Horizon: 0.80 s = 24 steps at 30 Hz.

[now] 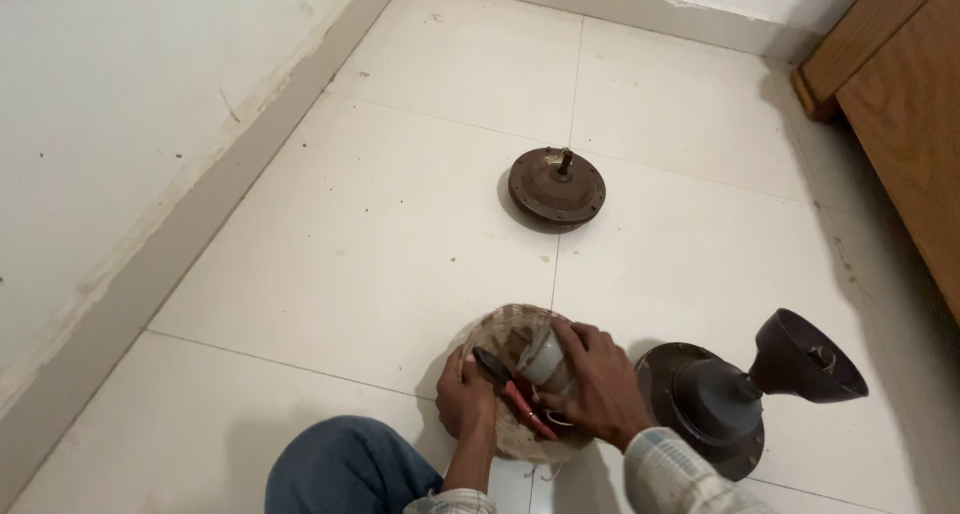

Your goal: The person sits on the floor and uses pliers to strip insulation from wires on a ceiling fan motor. They then pick up the fan housing and adjust a small metal clip inside it.

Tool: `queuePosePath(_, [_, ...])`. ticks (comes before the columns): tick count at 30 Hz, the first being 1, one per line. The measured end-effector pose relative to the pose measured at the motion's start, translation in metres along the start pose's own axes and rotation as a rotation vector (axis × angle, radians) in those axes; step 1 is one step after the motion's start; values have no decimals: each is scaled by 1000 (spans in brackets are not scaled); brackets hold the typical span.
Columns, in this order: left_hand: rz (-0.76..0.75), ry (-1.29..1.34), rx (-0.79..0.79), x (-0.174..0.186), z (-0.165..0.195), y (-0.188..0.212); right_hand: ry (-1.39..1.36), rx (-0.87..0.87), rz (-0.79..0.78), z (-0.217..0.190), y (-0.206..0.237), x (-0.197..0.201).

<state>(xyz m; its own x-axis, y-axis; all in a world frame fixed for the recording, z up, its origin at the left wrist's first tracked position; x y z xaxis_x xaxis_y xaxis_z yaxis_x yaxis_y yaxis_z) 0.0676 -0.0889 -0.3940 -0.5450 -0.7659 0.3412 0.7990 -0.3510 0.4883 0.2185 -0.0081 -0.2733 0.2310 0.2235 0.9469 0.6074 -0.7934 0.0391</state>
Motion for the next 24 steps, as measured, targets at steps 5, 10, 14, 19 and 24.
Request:
queuePosePath(5, [128, 61, 69, 7, 0, -3, -128, -24, 154, 5, 10, 34])
queuePosePath(10, [356, 165, -24, 25, 1, -9, -240, -107, 342, 9, 10, 56])
queuePosePath(14, [619, 346, 126, 43, -7, -13, -348, -290, 352, 23, 11, 50])
queuePosePath(19, [548, 666, 580, 42, -13, -16, -302, -407, 285, 42, 9, 33])
queuePosePath(24, [594, 939, 403, 39, -8, -13, -312, -420, 215, 51, 9, 14])
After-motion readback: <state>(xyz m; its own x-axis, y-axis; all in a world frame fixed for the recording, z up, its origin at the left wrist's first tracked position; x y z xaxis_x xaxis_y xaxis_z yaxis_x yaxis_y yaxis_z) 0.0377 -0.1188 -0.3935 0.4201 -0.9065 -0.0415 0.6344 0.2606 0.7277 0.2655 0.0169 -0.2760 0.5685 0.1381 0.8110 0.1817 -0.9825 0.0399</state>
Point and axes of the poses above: each hand's wrist, its own y-axis away from the middle knuckle, its own x-axis out of the back of the hand, z = x × y, the point moved 4 cm from there along -y, towards the middle knuckle, and after that the axes turned 1 degree about -x, right-handed, at the moved point
